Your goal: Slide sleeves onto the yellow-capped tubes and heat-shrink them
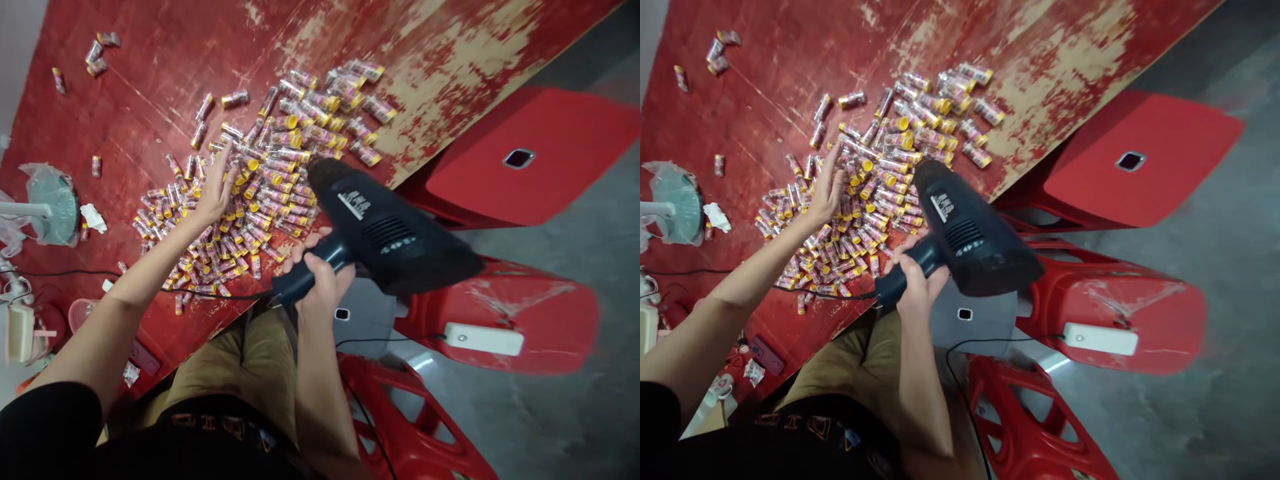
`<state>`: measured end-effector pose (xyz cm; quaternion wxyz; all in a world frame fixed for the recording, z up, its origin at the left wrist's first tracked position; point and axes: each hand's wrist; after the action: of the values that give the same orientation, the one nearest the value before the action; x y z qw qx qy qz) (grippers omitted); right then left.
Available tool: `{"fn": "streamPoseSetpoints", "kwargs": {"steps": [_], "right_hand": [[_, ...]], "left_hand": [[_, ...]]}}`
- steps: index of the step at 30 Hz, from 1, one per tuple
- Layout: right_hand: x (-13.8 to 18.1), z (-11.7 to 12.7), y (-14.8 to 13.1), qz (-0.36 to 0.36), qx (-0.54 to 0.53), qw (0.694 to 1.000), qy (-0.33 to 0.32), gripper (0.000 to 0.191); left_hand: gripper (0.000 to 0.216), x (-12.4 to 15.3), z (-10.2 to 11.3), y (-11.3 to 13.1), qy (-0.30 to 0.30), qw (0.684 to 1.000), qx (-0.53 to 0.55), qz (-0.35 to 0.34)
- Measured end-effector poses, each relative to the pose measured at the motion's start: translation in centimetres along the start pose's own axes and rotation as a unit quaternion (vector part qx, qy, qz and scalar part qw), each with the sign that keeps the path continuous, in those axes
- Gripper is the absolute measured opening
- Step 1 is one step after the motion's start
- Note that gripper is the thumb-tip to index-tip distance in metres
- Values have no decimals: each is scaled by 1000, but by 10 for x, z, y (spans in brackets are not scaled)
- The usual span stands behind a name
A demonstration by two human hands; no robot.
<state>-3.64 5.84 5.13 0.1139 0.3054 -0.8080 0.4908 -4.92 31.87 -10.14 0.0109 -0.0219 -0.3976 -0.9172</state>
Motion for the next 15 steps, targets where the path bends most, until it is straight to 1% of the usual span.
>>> {"fn": "streamPoseSetpoints", "kwargs": {"steps": [2,6,8,10,13,15], "right_hand": [[2,-1,-2,-2,-8,1000,10,38],[40,0,4,-50,-29,996,74,39],[51,3,8,-60,-40,992,101,39],[49,9,7,-48,-44,992,112,37],[42,19,0,-23,-45,993,107,38],[49,24,-3,-33,-54,993,102,40]], "left_hand": [[75,-1,1,3,-16,1000,-3,-13],[77,-10,2,11,-34,999,-4,-17],[77,-17,2,18,-44,999,-12,-11],[74,-24,3,27,-61,998,-25,-2],[75,-33,8,37,-79,996,-36,4],[76,-37,12,40,-83,996,-39,-1]]}}
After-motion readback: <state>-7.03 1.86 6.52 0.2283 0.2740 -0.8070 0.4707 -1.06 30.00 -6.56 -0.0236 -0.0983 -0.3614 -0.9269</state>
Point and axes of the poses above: each hand's wrist, its own x-axis away from the middle knuckle, its own z-axis out of the back of the hand, y = z × x, and after that the axes turned 15 degrees about -y, right-handed
